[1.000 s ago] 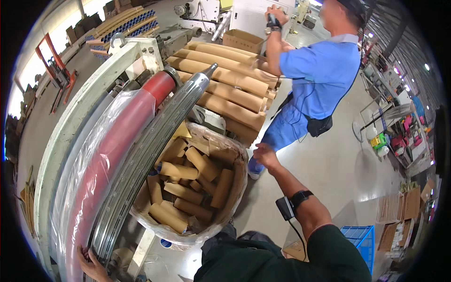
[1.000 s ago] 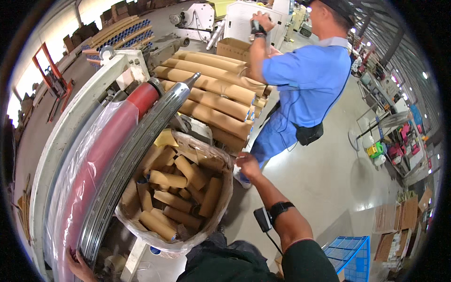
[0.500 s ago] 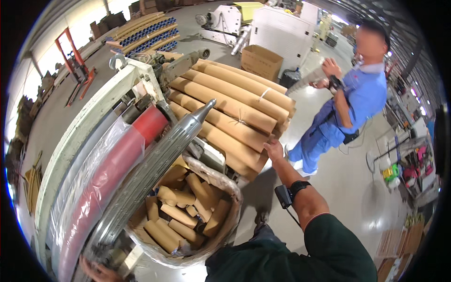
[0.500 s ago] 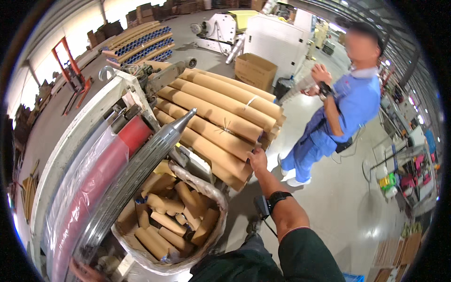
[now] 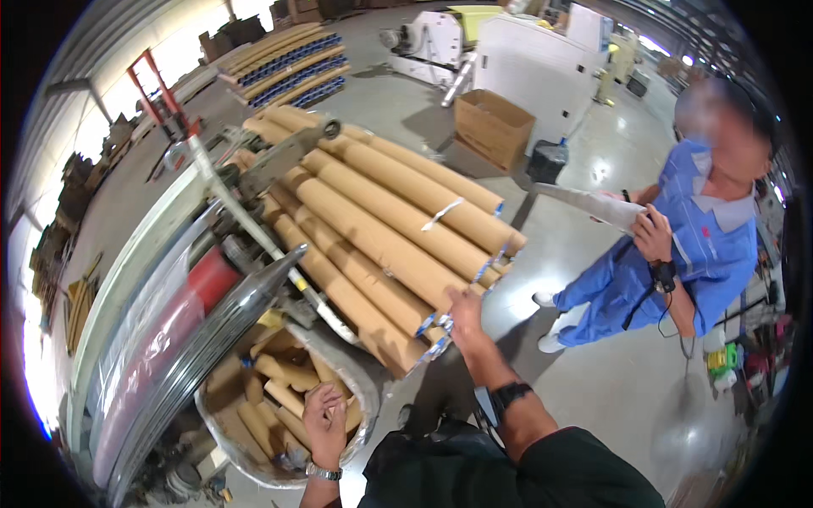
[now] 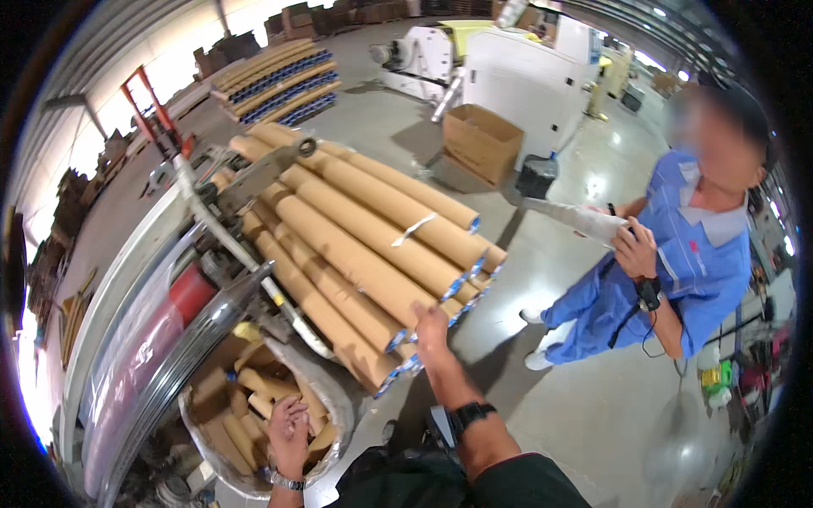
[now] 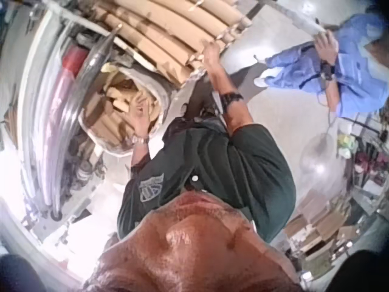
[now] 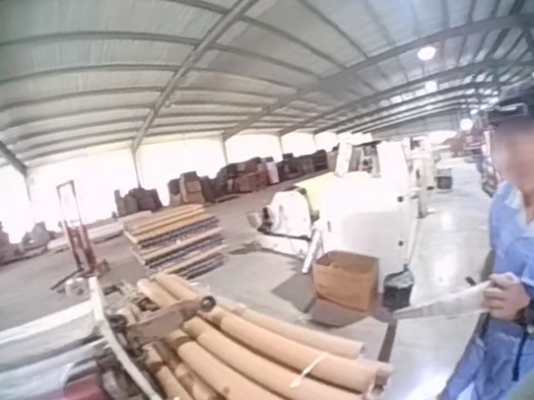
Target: The operator prepares and cycles an industrial rolling machine for plastic film, working with an assistant to load a new cardboard core and engage the winding mechanism.
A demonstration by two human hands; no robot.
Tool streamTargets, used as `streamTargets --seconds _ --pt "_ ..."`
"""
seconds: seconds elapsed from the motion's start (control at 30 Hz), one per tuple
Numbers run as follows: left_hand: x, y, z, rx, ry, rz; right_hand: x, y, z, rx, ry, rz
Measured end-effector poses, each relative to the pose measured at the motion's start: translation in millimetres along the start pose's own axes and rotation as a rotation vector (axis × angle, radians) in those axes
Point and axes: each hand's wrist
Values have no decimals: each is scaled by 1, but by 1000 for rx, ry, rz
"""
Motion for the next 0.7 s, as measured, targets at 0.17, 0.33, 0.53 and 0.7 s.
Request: streamTargets --seconds 0.17,0.33,0.53,0.7 --pt "93 62 -17 -433 -468 -208 -177 -90 -64 -96 49 71" --pt "176 102 -16 -627 -829 -391 -401 -222 -202 -133 -262 447" --pt "243 116 28 -589 -1099 -335 -535 -364 -297 -720 -298 733" --pt "298 111 24 -590 -1157 -322 -655 -353 -314 -779 -133 885"
Point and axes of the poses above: each hand's wrist, its own y-axis towards the middle knuckle, its own x-axis out of the palm, z = x × y, and after that the axes turned 7 degrees about y, right-handed
